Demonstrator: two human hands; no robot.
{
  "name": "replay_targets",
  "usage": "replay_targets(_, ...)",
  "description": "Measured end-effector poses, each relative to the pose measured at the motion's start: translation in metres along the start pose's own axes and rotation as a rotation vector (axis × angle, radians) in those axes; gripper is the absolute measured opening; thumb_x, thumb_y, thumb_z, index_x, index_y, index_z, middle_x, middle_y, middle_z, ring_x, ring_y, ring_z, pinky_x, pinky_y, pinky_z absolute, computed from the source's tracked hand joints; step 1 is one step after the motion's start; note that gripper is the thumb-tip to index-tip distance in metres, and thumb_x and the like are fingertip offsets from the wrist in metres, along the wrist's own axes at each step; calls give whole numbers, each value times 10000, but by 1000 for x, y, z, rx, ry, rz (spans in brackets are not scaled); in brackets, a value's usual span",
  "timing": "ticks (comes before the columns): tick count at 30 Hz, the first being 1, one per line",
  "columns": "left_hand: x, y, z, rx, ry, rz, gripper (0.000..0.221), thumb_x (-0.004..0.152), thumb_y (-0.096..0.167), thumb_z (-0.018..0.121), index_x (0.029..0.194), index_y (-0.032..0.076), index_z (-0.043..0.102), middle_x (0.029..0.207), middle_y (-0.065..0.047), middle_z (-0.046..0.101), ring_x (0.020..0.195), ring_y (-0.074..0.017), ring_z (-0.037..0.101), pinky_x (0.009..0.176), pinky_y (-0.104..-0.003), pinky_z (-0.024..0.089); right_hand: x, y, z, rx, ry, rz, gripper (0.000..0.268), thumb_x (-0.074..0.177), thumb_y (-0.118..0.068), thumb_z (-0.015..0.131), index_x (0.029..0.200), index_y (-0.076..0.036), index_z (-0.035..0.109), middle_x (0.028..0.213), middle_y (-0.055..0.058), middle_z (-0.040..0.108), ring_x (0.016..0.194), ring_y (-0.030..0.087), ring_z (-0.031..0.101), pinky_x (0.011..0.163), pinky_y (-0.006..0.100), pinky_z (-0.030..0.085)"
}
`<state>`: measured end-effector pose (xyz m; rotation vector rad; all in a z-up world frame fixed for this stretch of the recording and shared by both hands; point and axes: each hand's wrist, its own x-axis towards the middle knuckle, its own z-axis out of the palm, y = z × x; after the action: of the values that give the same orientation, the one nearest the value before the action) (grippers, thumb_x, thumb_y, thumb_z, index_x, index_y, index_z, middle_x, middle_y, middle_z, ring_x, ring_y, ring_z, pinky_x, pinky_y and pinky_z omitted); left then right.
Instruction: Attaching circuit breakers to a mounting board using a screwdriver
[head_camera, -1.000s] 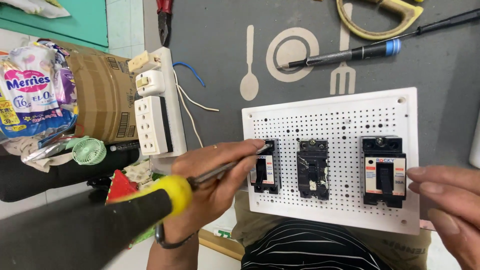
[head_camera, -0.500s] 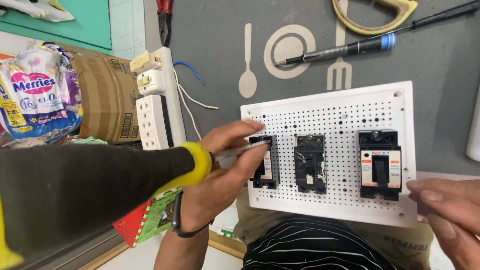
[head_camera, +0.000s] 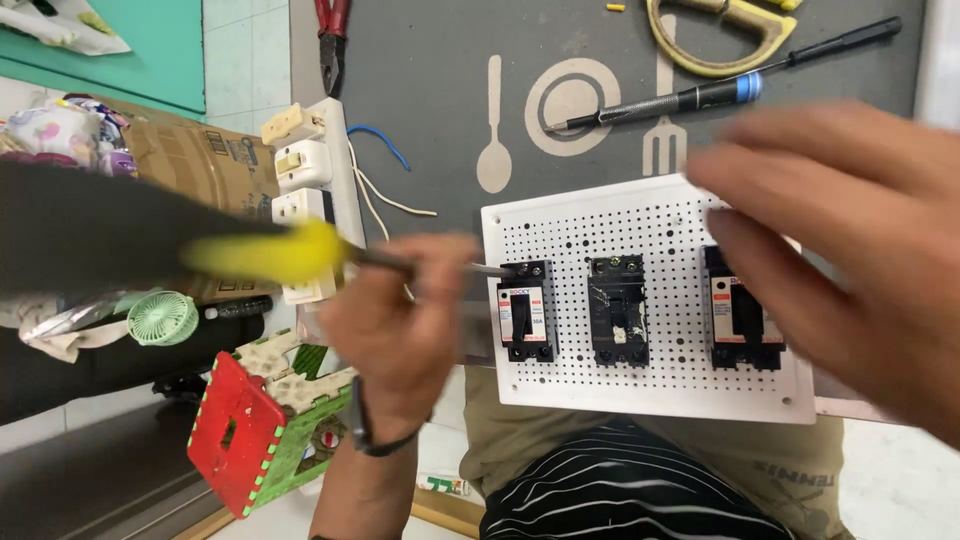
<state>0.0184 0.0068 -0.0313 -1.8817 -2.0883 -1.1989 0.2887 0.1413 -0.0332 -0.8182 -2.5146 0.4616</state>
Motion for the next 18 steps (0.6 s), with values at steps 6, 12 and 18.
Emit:
replay_targets(6,20,-24,-20,169,-82,-440,201,1018,246,503,864,126,552,532,8,487,462,-108,441,463,-299,351,68,-28,24,-717,-418,108,299,935,-91,442,1159,-214,598,966,-55,663,555,142,654,368,291,431)
replay_targets(12,-15,-61,3,369,-277,-413,215,940,210,565,1087,78,651,562,-51,564,520,-329,506,525,-448,398,74,-6,45,-729,-608,208,312,1034,-110,355,855,-150,607,770,-60,628,571,148,627,480,299,505)
replay_targets(18,-22,-55,2,528,-218,-322,313,934,184,642,1221,70,593,788,-83,638,685,-321,628,495,-450,458,66,0,48,-732,-412,211,210,945,-348,489,913,-220,653,914,-48,644,731,218,702,516,358,521)
